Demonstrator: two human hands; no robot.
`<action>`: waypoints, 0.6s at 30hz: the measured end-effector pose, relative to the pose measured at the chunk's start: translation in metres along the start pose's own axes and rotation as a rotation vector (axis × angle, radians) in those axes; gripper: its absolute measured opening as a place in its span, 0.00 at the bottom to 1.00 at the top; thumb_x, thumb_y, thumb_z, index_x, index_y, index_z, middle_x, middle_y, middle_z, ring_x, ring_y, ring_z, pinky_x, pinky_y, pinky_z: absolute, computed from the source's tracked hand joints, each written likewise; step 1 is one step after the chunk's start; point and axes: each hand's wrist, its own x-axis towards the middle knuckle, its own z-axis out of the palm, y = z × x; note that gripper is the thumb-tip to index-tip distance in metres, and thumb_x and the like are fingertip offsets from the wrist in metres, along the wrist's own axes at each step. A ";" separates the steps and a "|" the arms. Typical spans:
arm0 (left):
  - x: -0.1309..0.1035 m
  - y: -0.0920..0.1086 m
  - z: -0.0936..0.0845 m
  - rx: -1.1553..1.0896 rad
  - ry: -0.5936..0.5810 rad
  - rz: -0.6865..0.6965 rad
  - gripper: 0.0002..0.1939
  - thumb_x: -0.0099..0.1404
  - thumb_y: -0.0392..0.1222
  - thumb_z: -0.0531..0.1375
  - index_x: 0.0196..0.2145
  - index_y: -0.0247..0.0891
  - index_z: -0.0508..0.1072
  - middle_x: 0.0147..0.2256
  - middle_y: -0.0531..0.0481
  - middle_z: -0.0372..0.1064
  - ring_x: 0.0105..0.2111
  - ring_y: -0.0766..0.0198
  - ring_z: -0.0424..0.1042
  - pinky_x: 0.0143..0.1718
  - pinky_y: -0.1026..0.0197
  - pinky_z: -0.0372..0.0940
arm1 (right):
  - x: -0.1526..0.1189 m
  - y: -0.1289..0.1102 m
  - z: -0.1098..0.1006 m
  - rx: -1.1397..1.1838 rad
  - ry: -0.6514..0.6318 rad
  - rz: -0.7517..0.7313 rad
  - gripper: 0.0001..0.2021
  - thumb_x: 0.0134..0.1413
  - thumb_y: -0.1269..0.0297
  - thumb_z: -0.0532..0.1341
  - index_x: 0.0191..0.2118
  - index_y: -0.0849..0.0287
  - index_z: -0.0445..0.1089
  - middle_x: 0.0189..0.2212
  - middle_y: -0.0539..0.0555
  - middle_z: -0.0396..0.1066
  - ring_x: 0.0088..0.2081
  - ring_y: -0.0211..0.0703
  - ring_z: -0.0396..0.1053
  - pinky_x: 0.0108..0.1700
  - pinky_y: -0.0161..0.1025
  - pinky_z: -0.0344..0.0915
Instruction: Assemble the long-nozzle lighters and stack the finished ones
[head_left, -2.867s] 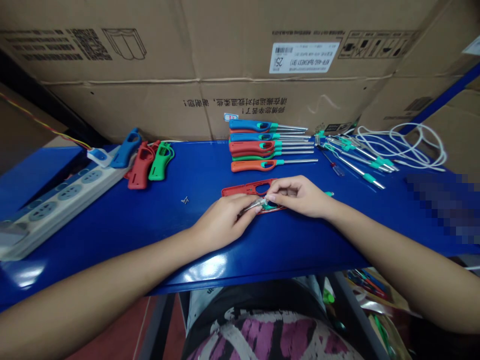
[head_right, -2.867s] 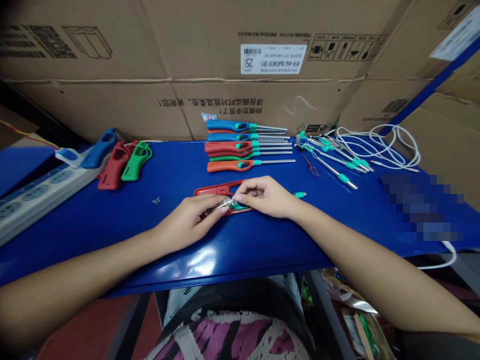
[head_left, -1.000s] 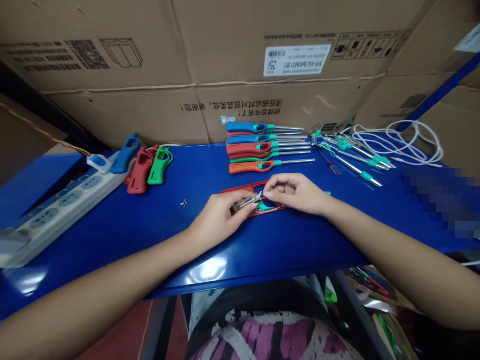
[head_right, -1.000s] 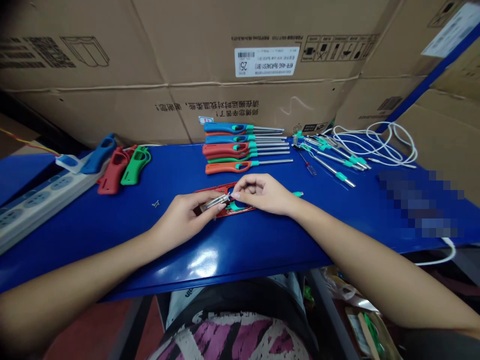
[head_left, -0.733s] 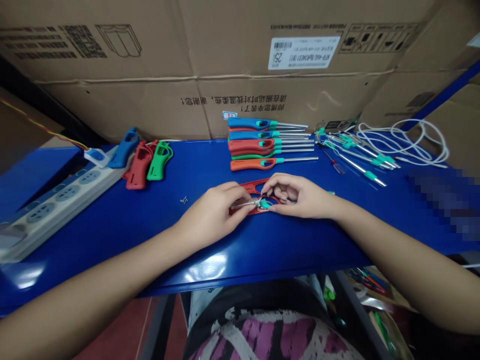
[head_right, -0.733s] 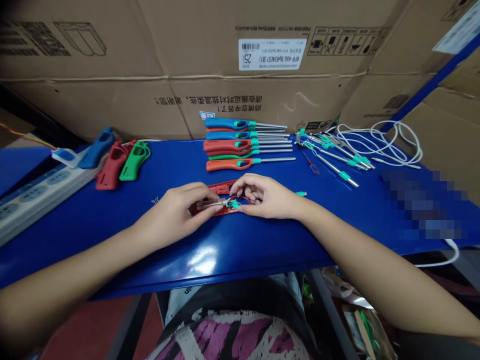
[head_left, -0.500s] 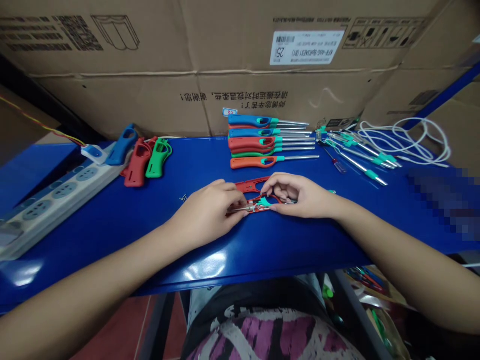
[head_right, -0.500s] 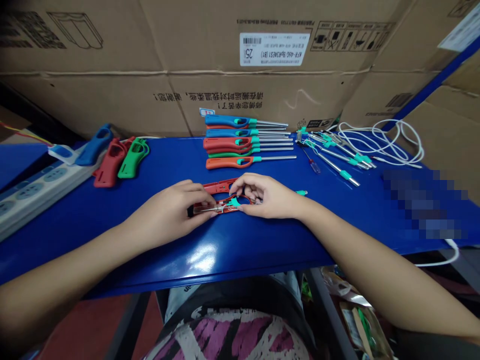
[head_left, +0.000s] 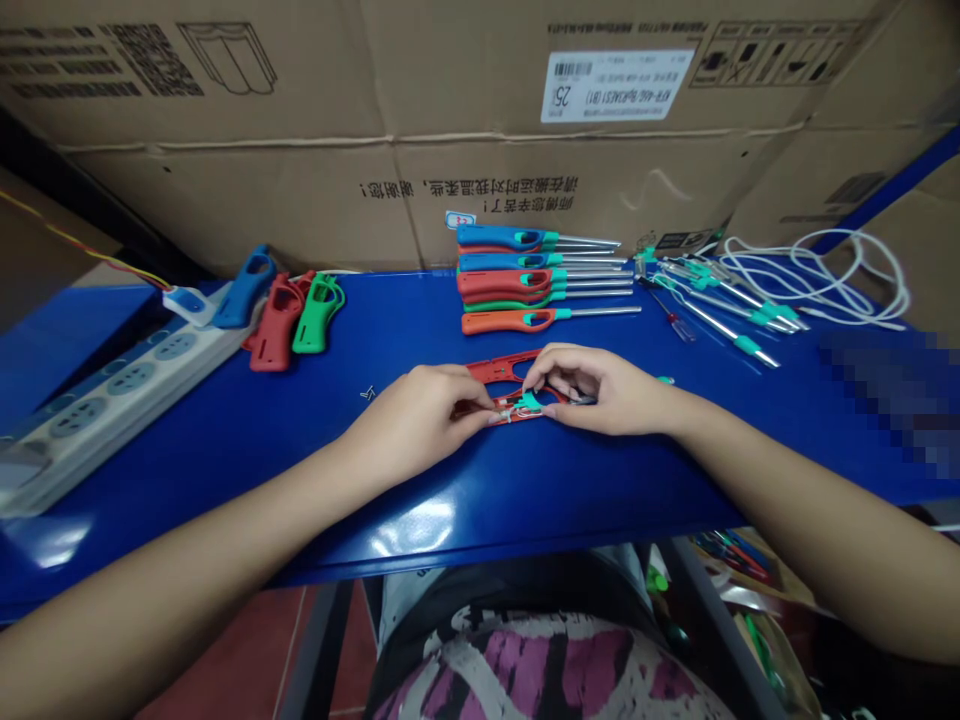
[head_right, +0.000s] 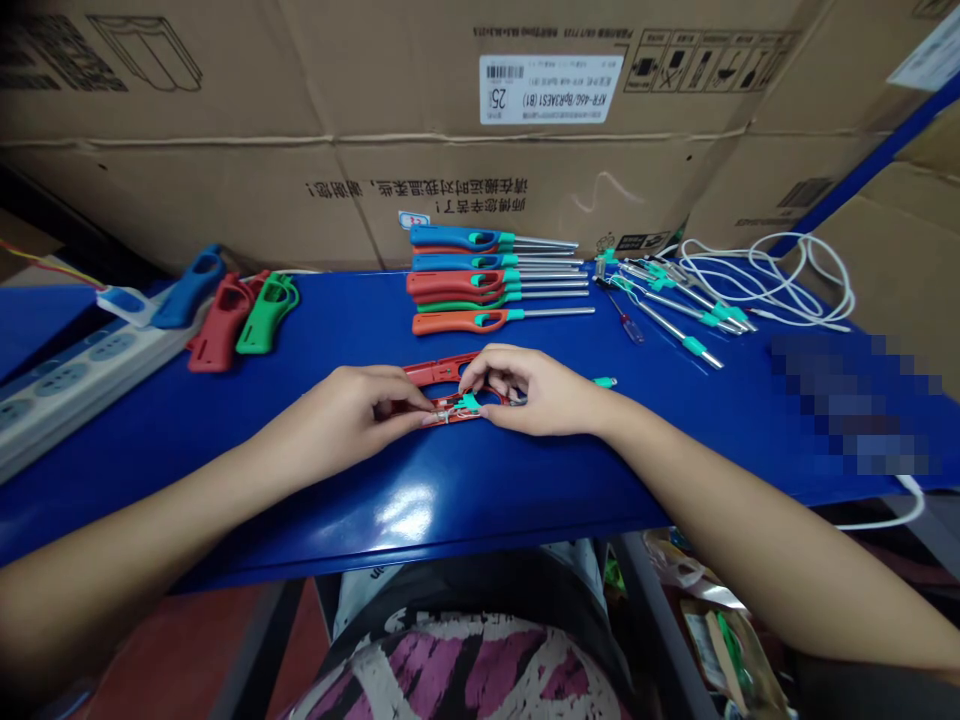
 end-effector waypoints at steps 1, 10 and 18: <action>0.000 0.000 0.000 0.000 0.006 0.002 0.06 0.67 0.41 0.64 0.38 0.41 0.82 0.36 0.51 0.77 0.33 0.65 0.74 0.34 0.63 0.63 | 0.000 -0.001 -0.001 -0.037 -0.014 -0.020 0.12 0.54 0.70 0.65 0.46 0.58 0.71 0.37 0.52 0.65 0.32 0.36 0.60 0.34 0.35 0.60; -0.001 0.003 -0.005 0.032 0.001 0.000 0.06 0.65 0.37 0.63 0.37 0.39 0.81 0.34 0.49 0.78 0.32 0.63 0.74 0.33 0.63 0.64 | 0.000 -0.003 -0.003 -0.156 -0.054 -0.052 0.13 0.55 0.70 0.64 0.48 0.57 0.71 0.37 0.52 0.67 0.34 0.38 0.62 0.36 0.35 0.62; 0.000 0.001 -0.002 -0.031 0.017 -0.052 0.05 0.64 0.38 0.64 0.35 0.39 0.81 0.33 0.51 0.76 0.28 0.66 0.71 0.30 0.64 0.63 | 0.000 -0.005 -0.002 -0.173 -0.050 -0.023 0.12 0.54 0.71 0.64 0.46 0.59 0.72 0.34 0.51 0.67 0.33 0.37 0.62 0.34 0.34 0.61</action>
